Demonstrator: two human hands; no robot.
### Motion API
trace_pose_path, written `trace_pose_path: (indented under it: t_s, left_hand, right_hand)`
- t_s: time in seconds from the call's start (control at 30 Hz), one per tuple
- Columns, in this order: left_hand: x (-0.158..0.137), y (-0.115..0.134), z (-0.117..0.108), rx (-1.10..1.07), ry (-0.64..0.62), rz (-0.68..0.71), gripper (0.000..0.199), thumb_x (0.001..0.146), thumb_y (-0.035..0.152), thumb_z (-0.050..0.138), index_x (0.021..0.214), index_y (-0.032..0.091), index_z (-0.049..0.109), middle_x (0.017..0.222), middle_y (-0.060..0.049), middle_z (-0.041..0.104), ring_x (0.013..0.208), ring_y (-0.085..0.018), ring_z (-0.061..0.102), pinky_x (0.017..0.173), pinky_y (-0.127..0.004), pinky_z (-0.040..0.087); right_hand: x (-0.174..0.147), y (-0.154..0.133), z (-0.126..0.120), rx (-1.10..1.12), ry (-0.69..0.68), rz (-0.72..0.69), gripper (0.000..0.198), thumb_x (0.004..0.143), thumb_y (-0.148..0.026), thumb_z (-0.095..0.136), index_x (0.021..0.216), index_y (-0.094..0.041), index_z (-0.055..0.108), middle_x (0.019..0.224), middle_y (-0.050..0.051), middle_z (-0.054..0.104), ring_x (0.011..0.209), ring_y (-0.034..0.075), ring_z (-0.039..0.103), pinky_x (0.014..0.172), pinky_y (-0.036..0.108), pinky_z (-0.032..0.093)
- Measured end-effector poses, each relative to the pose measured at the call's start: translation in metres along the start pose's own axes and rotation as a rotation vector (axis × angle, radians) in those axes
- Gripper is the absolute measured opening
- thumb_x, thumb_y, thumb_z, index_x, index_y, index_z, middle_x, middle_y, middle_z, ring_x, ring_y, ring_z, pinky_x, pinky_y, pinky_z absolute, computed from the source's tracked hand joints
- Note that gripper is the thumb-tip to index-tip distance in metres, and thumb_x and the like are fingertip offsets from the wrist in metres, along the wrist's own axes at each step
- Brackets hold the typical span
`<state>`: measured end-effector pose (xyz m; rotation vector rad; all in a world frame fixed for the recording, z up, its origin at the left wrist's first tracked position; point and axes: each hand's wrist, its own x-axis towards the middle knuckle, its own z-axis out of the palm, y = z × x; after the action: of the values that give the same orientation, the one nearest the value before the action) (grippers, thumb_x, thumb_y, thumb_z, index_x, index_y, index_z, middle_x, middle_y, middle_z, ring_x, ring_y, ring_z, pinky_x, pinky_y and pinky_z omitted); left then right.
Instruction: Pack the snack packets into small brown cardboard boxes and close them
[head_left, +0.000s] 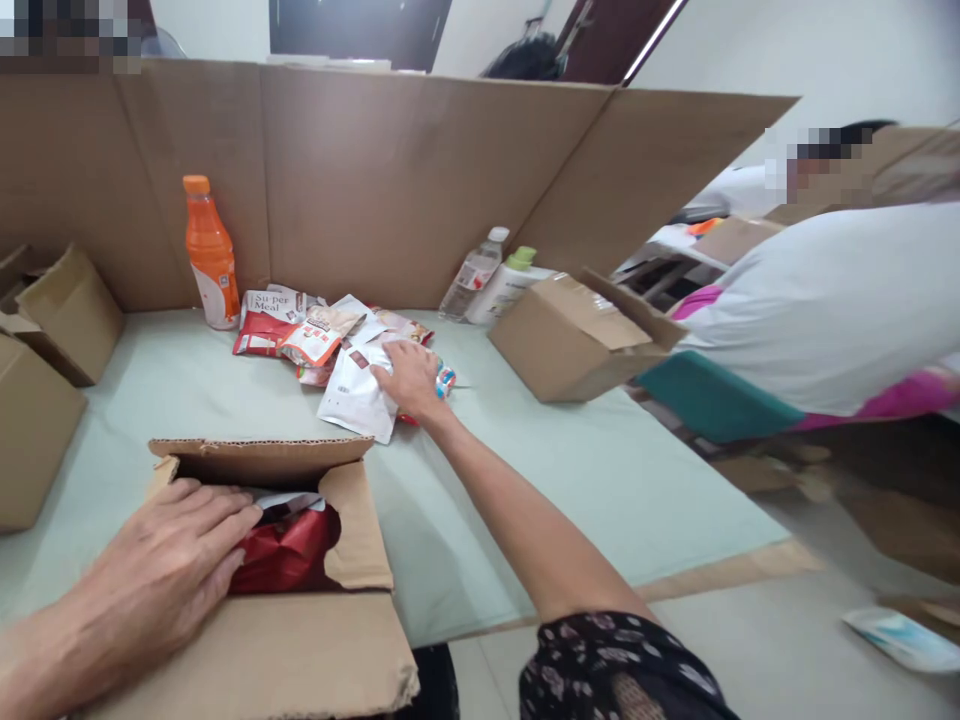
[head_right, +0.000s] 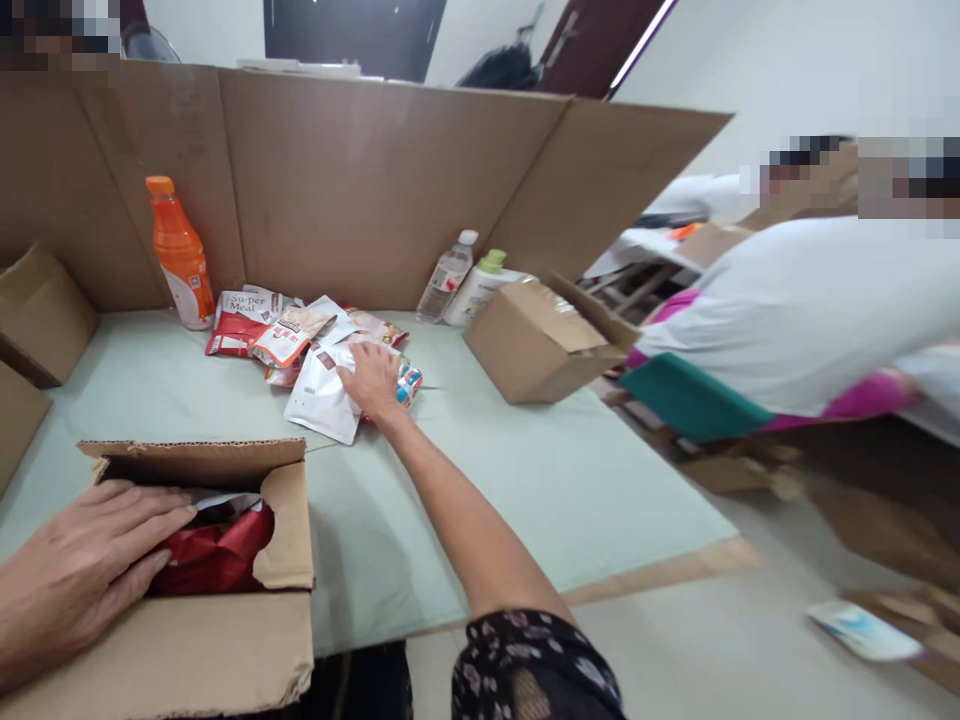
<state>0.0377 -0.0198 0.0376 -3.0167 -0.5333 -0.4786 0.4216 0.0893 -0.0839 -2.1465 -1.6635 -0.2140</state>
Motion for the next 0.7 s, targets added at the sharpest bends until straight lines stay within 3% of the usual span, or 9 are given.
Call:
trace_pose_path:
  t_s: [0.23, 0.43, 0.57, 0.7]
  left_hand:
    - [-0.003, 0.000, 0.003, -0.058, 0.007, -0.039, 0.031, 0.100, 0.016, 0.046, 0.118, 0.017, 0.071, 0.113, -0.007, 0.079, 0.100, -0.024, 0.073, 0.090, -0.039, 0.049]
    - [-0.004, 0.000, 0.002, -0.050, -0.051, -0.070, 0.033, 0.100, 0.018, 0.044, 0.119, 0.019, 0.071, 0.113, -0.007, 0.079, 0.100, -0.024, 0.073, 0.090, -0.041, 0.051]
    - [-0.003, 0.000, 0.001, -0.035, -0.040, -0.057, 0.030, 0.100, 0.019, 0.048, 0.121, 0.019, 0.070, 0.114, -0.006, 0.079, 0.101, -0.024, 0.074, 0.088, -0.040, 0.053]
    - [-0.002, 0.002, -0.001, -0.031, 0.011, -0.069, 0.028, 0.098, 0.018, 0.049, 0.116, 0.019, 0.071, 0.112, -0.006, 0.080, 0.098, -0.023, 0.075, 0.089, -0.038, 0.055]
  right_hand:
    - [-0.019, 0.010, -0.006, 0.049, 0.005, 0.048, 0.042, 0.089, -0.035, 0.060, 0.127, -0.018, 0.069, 0.127, 0.016, 0.066, 0.117, 0.036, 0.053, 0.099, 0.047, 0.037]
    - [-0.029, 0.015, -0.008, 0.216, 0.018, 0.054, 0.036, 0.085, -0.030, 0.064, 0.118, -0.020, 0.073, 0.143, 0.015, 0.058, 0.127, 0.037, 0.049, 0.106, 0.050, 0.037]
    - [-0.002, 0.019, -0.008, 0.391, 0.020, 0.122, 0.033, 0.092, -0.024, 0.060, 0.122, -0.018, 0.071, 0.136, 0.015, 0.063, 0.120, 0.031, 0.058, 0.108, 0.049, 0.042]
    - [0.046, 0.019, 0.000, 0.578, -0.073, 0.310, 0.033, 0.101, -0.033, 0.063, 0.130, -0.017, 0.063, 0.122, 0.010, 0.067, 0.102, 0.023, 0.067, 0.093, 0.044, 0.056]
